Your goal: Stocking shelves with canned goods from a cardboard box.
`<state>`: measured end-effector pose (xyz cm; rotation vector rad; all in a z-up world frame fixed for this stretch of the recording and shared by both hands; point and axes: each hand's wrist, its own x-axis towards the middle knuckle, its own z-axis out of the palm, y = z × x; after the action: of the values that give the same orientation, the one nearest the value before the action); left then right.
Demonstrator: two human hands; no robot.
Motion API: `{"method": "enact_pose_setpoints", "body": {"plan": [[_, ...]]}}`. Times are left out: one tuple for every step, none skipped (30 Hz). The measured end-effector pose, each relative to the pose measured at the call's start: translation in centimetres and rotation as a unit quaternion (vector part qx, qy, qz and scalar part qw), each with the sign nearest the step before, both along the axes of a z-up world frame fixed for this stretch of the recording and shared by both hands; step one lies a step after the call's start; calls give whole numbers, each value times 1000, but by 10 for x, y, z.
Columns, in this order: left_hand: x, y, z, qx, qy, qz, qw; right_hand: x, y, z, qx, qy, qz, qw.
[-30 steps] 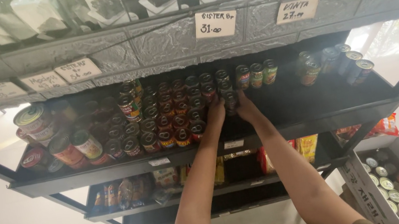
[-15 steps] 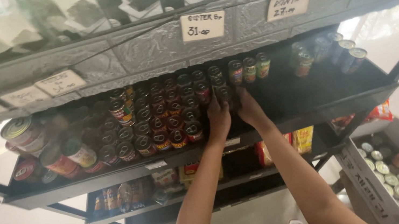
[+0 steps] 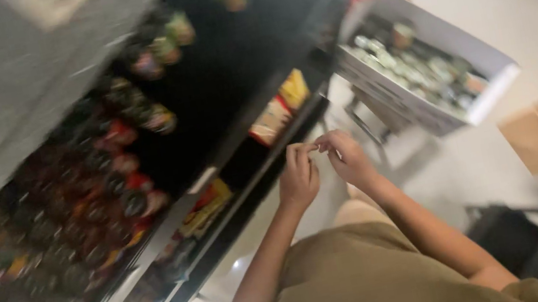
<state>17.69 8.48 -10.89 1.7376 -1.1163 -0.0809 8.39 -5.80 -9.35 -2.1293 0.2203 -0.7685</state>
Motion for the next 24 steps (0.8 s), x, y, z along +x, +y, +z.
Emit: {"method": "enact_pose_setpoints", "body": {"plan": [[-8,-9,-9,9,14,-30,999,-19,-10,-16,9,14,-30,999],[-16,-18,-17,75,23,-74,994,-40,-20,-31,54,56,-40,996],[-21,-27,-24,139,27,-114,983,-58,-29,-45,99,93,-46,990],[-29,-38,-36,146,36,-142,978,-78,-38,-61,109,103,-73,986],[-34,-48,-48,161,46,-168,972,-93,-48,-76,136,137,-88,977],[-39,-58,-58,175,55,-194,964,-109,-58,-90,164,170,-102,966],[-42,-71,-60,181,60,-211,959,-120,-66,-98,172,174,-119,962],[-45,-84,-62,206,63,-233,948,-131,-75,-104,190,184,-150,953],[-47,-100,-63,230,65,-250,938,-140,-87,-111,206,192,-177,943],[-48,-114,-71,236,68,-262,933,-147,-99,-117,213,195,-189,939],[-49,-129,-80,240,66,-268,931,-152,-112,-124,244,188,-212,928],[-49,-144,-88,244,64,-275,928,-156,-126,-130,274,180,-235,915],[-48,-158,-97,249,69,-279,925,-161,-142,-141,280,184,-239,911],[-48,-173,-107,263,66,-283,920,-166,-159,-153,303,172,-248,904],[-46,-186,-115,277,63,-285,915,-170,-175,-164,327,160,-255,896],[-45,-201,-117,284,67,-287,912,-173,-192,-172,335,164,-256,892],[-42,-216,-120,323,73,-282,900,-175,-211,-182,335,176,-263,887],[-39,-231,-122,361,79,-277,887,-176,-229,-191,336,188,-269,883],[-36,-247,-128,366,85,-274,885,-175,-252,-197,341,194,-266,881],[-33,-261,-133,365,71,-270,888,-175,-273,-202,314,212,-275,884],[-31,-272,-139,364,58,-264,891,-174,-292,-209,287,230,-284,885],[-30,-287,-145,371,65,-261,889,-175,-311,-214,293,237,-279,883],[-27,-303,-152,384,55,-262,884,-173,-330,-220,262,233,-290,890],[-24,-318,-158,397,45,-262,878,-172,-348,-225,230,229,-301,897]]}}
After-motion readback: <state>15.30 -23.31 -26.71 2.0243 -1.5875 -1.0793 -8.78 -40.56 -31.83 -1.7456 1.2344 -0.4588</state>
